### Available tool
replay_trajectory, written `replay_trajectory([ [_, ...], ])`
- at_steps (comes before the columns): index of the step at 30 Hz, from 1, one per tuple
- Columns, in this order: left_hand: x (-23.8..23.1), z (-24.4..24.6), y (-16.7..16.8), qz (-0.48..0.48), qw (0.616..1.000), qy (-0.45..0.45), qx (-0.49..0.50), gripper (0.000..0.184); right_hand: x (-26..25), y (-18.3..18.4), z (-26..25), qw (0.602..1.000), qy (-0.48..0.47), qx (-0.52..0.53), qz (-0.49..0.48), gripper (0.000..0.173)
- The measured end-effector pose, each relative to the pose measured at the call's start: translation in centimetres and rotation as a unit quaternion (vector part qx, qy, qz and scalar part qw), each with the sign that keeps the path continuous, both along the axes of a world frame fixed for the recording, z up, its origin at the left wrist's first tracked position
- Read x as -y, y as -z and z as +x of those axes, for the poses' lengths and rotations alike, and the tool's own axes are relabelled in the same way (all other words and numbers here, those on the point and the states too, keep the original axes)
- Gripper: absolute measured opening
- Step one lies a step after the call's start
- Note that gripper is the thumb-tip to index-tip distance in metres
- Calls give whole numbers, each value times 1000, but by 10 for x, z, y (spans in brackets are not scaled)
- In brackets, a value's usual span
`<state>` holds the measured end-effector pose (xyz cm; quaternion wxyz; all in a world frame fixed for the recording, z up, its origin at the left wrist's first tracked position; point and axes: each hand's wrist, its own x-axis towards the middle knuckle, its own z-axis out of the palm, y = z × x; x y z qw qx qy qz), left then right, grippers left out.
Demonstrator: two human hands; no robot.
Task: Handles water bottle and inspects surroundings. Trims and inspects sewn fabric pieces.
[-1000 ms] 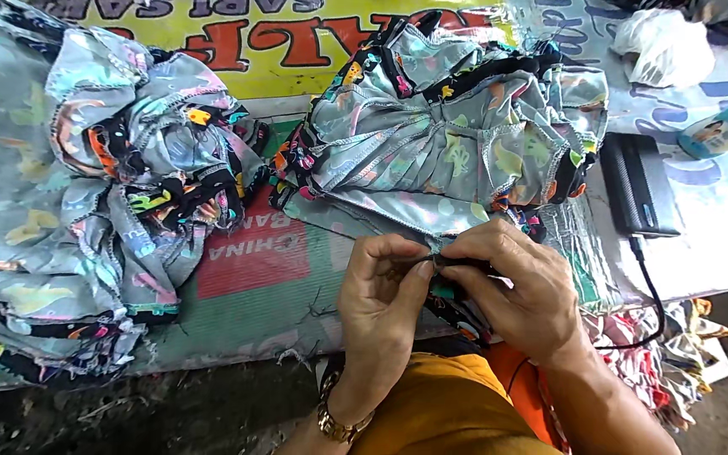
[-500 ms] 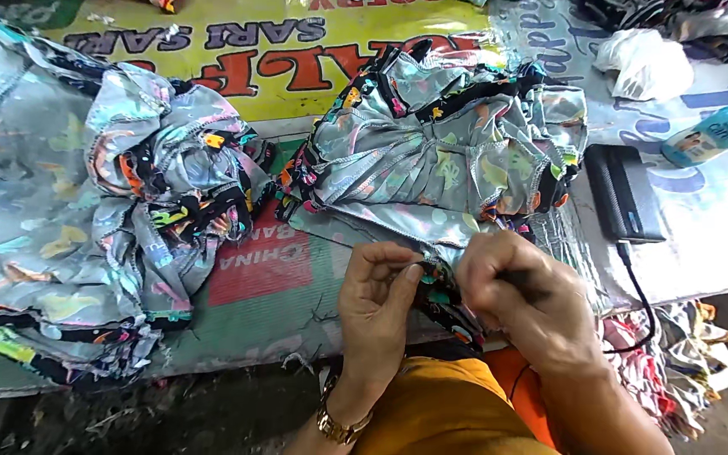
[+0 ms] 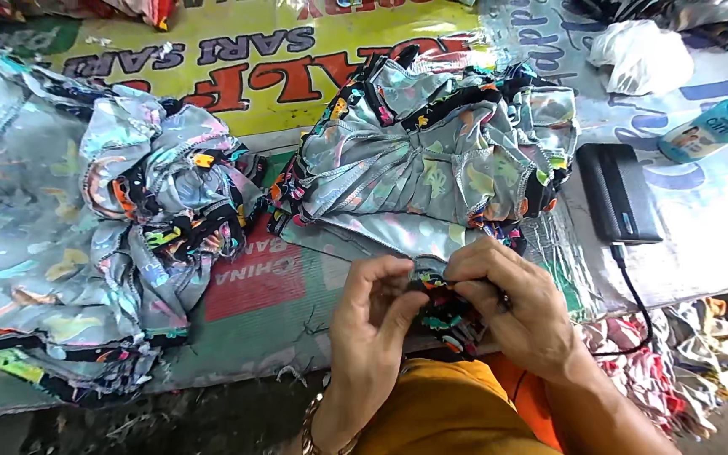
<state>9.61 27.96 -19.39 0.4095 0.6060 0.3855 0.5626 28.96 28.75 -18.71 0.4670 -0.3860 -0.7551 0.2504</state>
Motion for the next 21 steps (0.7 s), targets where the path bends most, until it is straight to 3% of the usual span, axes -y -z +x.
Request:
replay_trajectory([
  [3, -3, -6, -6, 135, 953, -56, -265, 18, -1, -10, 7, 997, -39, -56, -40, 19],
  [5, -9, -10, -10, 169, 933, -73, -308, 14, -3, -14, 8, 992, -60, -89, -74, 17],
  [7, -14, -12, -17, 125, 967, -27, -220, 16, -8, -16, 9, 989, -59, -107, -86, 13],
  [9, -20, -13, -22, 9, 997, 58, -42, 19, -12, -17, 10, 993, -31, -93, -73, 9],
  [12, -25, -6, -22, -155, 972, 82, 159, 9, -20, -13, 5, 999, 27, -24, -22, 8],
  [14, -25, -2, -21, -185, 960, 87, 191, 15, -24, -8, 3, 998, 53, 20, 9, 9],
  [18, -20, 4, -19, -159, 971, 75, 162, 22, -25, -5, 4, 985, 115, 123, 39, 13],
  [21, -16, 8, -21, -113, 987, 50, 99, 23, -20, -9, 6, 985, 143, 86, 44, 14],
])
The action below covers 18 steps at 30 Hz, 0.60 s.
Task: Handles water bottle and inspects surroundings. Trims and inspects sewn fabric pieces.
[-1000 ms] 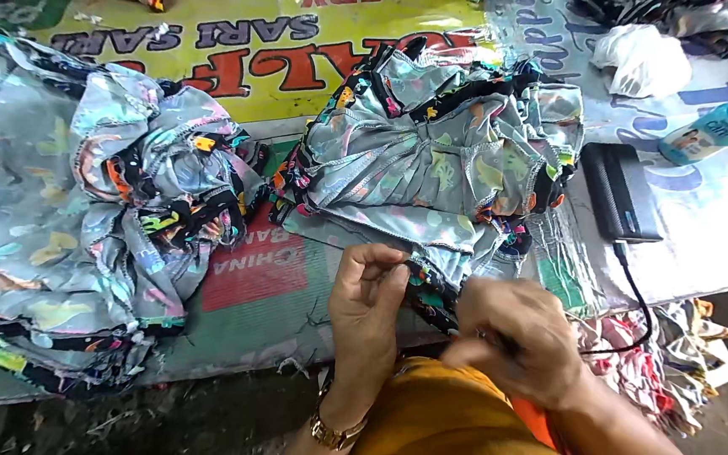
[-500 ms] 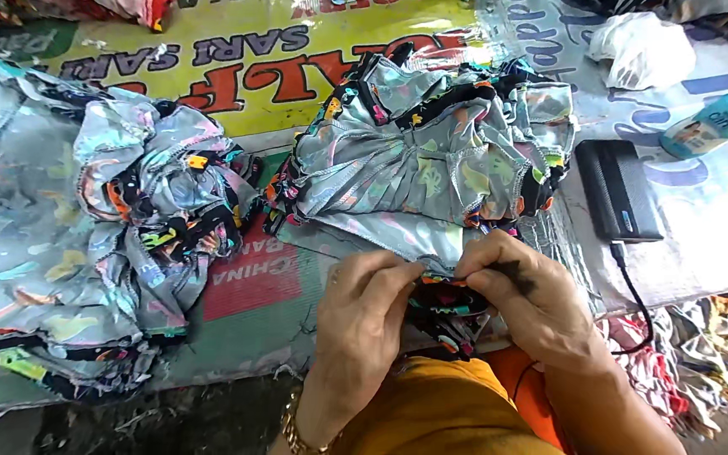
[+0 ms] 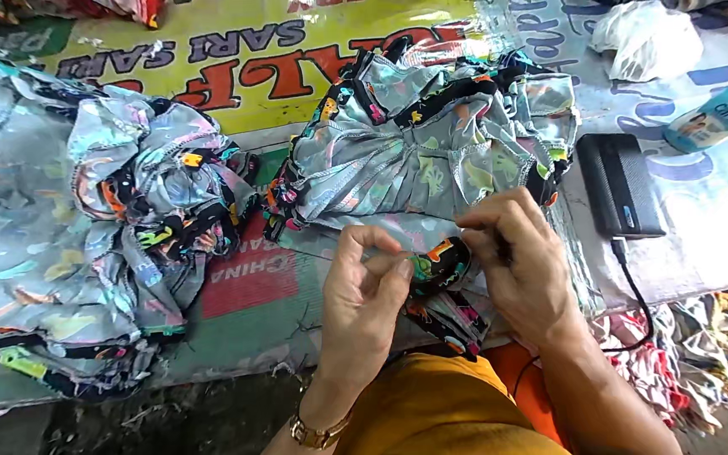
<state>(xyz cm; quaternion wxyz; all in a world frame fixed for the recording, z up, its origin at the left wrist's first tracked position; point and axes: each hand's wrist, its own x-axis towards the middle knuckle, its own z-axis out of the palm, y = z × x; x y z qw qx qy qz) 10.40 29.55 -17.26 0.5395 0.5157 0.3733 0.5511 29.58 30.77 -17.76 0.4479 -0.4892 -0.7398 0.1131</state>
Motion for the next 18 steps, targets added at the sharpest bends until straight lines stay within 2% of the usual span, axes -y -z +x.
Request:
replay_trajectory([
  [4, 4, 5, -3, 56, 995, -27, -72, 20, 10, -8, -8, 997, -44, -60, 2, 32],
  [5, 5, 6, -3, 65, 994, -30, -87, 20, 11, -7, -12, 998, -44, -50, -4, 32],
  [9, 2, 7, -3, 59, 993, -39, -94, 22, 6, 1, -23, 996, -57, -55, 28, 6],
  [14, 0, 8, -4, 32, 995, -53, -83, 26, 3, 6, -20, 990, -95, -91, 52, 7],
  [18, -2, 7, -1, 93, 987, -50, -121, 17, 3, 6, -14, 981, -150, -120, 5, 7],
])
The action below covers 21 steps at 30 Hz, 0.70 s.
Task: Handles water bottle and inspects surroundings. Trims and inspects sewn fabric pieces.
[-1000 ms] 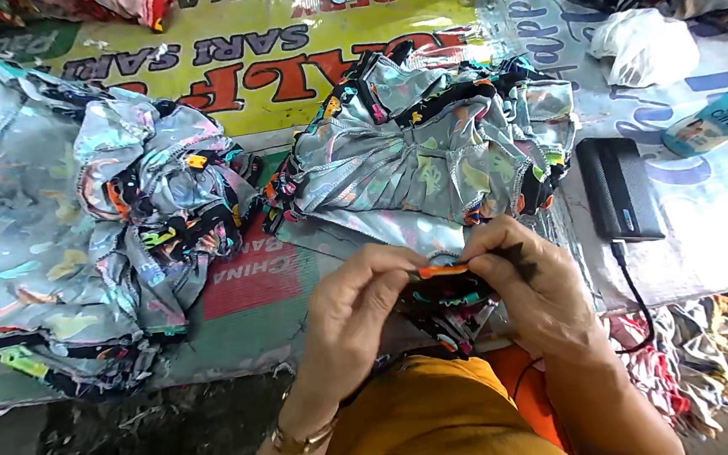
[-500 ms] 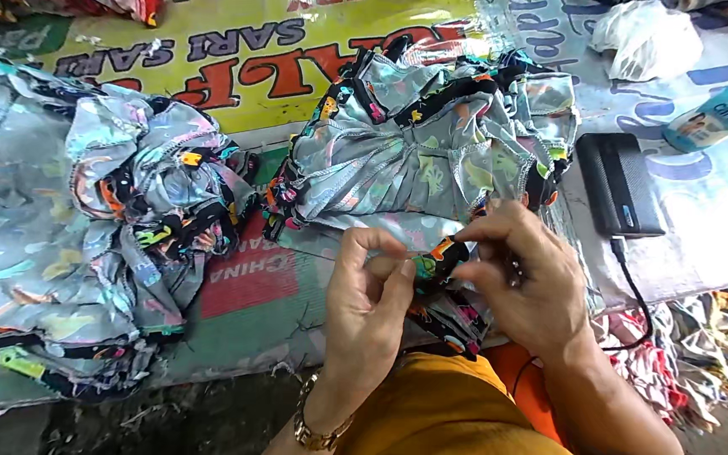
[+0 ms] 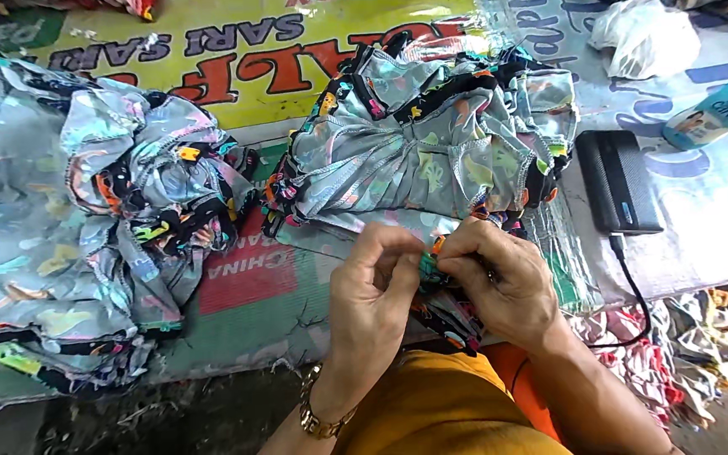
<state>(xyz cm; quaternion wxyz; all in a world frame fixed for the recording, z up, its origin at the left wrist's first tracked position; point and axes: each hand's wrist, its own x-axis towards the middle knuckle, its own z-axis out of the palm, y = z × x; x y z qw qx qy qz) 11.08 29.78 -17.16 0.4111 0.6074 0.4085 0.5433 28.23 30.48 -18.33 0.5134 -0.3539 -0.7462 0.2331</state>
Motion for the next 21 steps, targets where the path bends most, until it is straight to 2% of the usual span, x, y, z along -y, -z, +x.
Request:
replay_trajectory([
  [3, -3, -4, 1, 58, 996, 7, -67, 17, -2, -2, 0, 1000, 16, 8, 10, 7],
  [7, -1, -6, -1, 51, 990, 45, -121, 14, -4, -7, -3, 998, 46, 32, 36, 7],
  [12, -4, -7, -5, 28, 996, 39, -78, 13, -6, -9, -2, 999, 25, 4, 30, 5],
  [16, -5, -8, -5, 41, 993, 38, -101, 11, -6, -12, 0, 1000, 22, 4, 14, 4],
  [18, -6, -7, -5, 19, 997, 30, -65, 6, -5, -12, 0, 1000, 19, 3, 11, 4],
  [21, -6, -5, -4, 15, 1000, 12, -5, 7, -3, -13, -1, 1000, 9, -3, -3, 5],
])
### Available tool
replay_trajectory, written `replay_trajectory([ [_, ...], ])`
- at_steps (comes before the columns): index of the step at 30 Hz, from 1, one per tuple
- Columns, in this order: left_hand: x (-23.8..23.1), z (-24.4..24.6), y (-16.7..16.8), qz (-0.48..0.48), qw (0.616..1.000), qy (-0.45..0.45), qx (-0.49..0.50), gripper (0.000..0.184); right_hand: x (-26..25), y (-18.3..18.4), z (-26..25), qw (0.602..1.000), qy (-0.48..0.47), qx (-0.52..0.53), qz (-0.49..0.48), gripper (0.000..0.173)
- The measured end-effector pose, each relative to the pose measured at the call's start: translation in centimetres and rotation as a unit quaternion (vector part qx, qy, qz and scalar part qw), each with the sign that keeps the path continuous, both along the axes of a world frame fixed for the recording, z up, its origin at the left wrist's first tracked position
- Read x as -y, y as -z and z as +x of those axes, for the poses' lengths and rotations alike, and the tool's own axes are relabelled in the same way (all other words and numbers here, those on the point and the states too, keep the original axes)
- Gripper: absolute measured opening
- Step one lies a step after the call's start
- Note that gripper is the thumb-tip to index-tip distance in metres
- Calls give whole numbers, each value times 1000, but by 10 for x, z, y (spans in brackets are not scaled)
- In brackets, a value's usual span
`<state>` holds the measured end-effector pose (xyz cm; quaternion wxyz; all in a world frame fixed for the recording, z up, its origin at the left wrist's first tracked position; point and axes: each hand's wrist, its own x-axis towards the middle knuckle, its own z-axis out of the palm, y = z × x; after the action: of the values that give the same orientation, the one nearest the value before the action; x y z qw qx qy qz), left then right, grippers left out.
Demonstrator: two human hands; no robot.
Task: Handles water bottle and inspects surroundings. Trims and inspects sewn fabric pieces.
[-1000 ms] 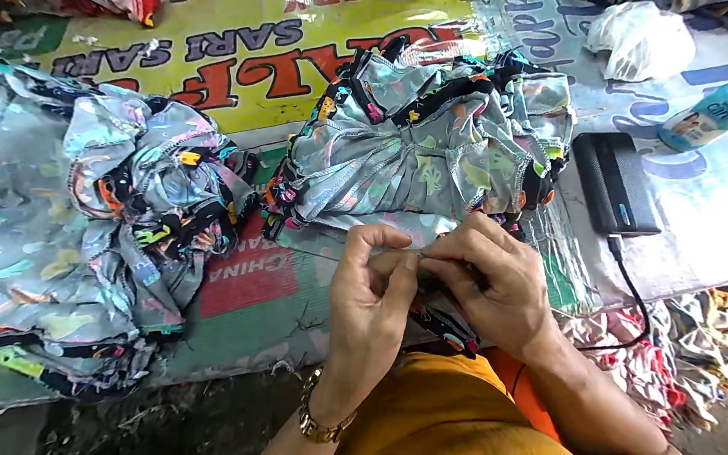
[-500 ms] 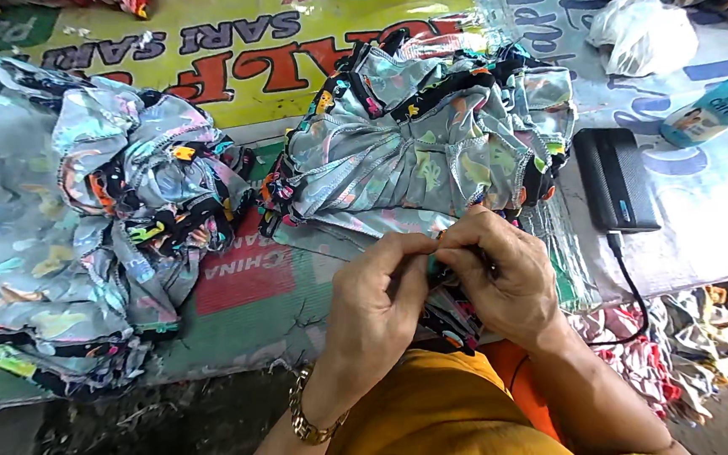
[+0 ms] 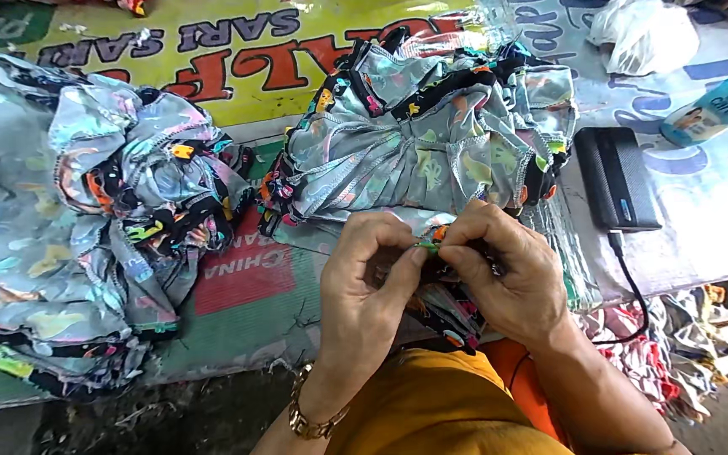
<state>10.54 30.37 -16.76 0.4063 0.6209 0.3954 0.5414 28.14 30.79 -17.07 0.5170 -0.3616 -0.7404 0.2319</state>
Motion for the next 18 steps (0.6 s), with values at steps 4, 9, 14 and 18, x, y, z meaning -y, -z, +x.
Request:
replay_trajectory([
  [4, 5, 4, 1, 85, 996, -23, -7, 9, 2, -1, -1, 1000, -3, 3, -6, 3],
  [9, 2, 4, -2, -48, 994, 2, 98, 19, 10, -5, 0, 995, 50, 75, -30, 23],
  [14, -1, 0, -3, -164, 961, 36, 222, 23, 18, -9, 4, 986, 92, 134, -39, 35],
  [18, 0, -1, -4, -170, 952, 46, 251, 23, 16, -12, 5, 987, 104, 126, 2, 22],
])
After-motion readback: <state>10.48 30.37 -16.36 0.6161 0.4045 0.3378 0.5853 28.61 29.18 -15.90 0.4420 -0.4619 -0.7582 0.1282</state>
